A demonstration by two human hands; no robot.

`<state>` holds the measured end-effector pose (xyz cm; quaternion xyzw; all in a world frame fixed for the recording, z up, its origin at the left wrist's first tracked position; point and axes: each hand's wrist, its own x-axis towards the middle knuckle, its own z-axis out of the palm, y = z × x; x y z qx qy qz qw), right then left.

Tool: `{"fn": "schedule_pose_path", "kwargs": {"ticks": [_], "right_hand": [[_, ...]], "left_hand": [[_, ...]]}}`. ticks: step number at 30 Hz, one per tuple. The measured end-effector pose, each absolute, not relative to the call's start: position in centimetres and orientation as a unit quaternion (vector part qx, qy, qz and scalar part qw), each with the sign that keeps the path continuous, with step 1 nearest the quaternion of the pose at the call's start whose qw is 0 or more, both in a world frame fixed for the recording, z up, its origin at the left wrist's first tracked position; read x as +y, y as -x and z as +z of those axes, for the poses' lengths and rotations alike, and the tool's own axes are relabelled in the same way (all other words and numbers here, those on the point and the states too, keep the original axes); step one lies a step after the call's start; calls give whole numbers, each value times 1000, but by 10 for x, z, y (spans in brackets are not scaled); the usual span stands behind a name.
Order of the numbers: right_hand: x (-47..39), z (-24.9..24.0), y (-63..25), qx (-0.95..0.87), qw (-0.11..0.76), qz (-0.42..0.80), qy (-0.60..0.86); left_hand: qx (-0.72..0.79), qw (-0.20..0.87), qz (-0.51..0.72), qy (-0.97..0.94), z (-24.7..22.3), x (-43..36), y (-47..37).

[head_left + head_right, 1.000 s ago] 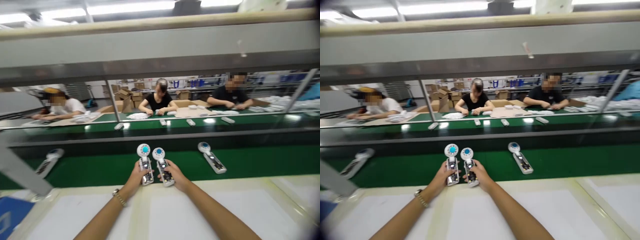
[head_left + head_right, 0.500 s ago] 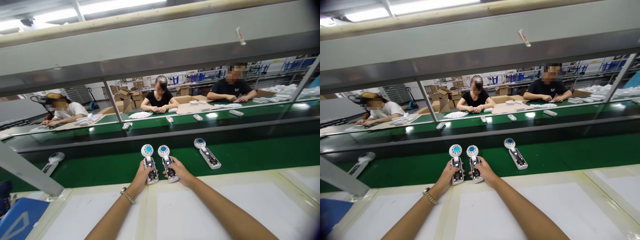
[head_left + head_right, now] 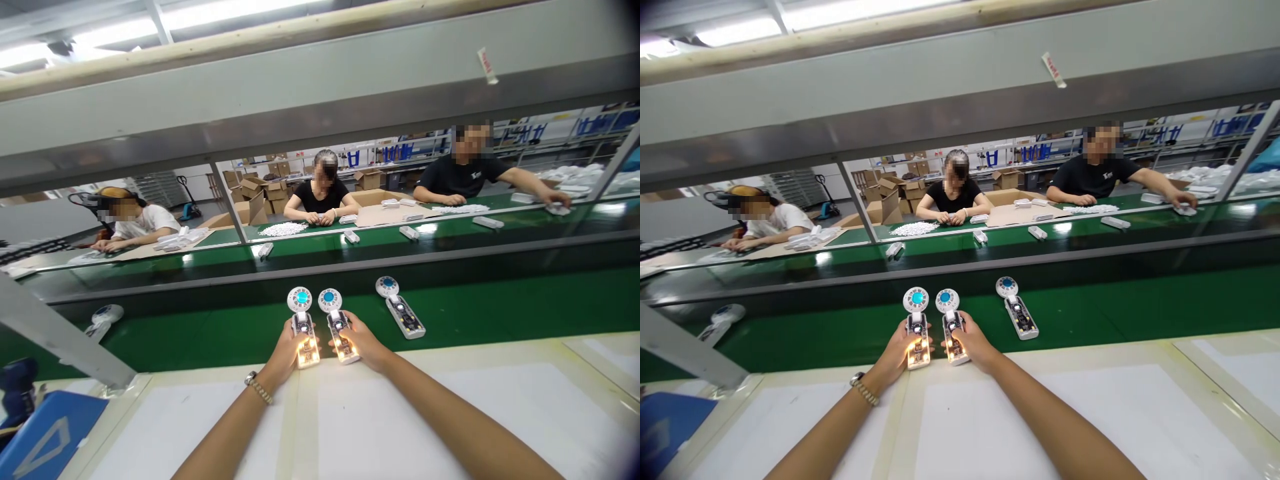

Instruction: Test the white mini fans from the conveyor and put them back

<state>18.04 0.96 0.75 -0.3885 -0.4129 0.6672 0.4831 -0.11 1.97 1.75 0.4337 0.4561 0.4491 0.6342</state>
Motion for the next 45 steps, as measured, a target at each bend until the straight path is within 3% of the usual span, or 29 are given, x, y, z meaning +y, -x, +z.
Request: {"fn": "schedule_pose_path", "kwargs": {"ticks": [31, 45], "right_hand": [[16, -4, -176, -405, 485, 683, 366], [10, -6, -171, -483, 491, 654, 313]], "left_hand": [[405, 672, 459, -417, 23, 16, 0], [374, 674, 465, -435, 20, 17, 6]]}}
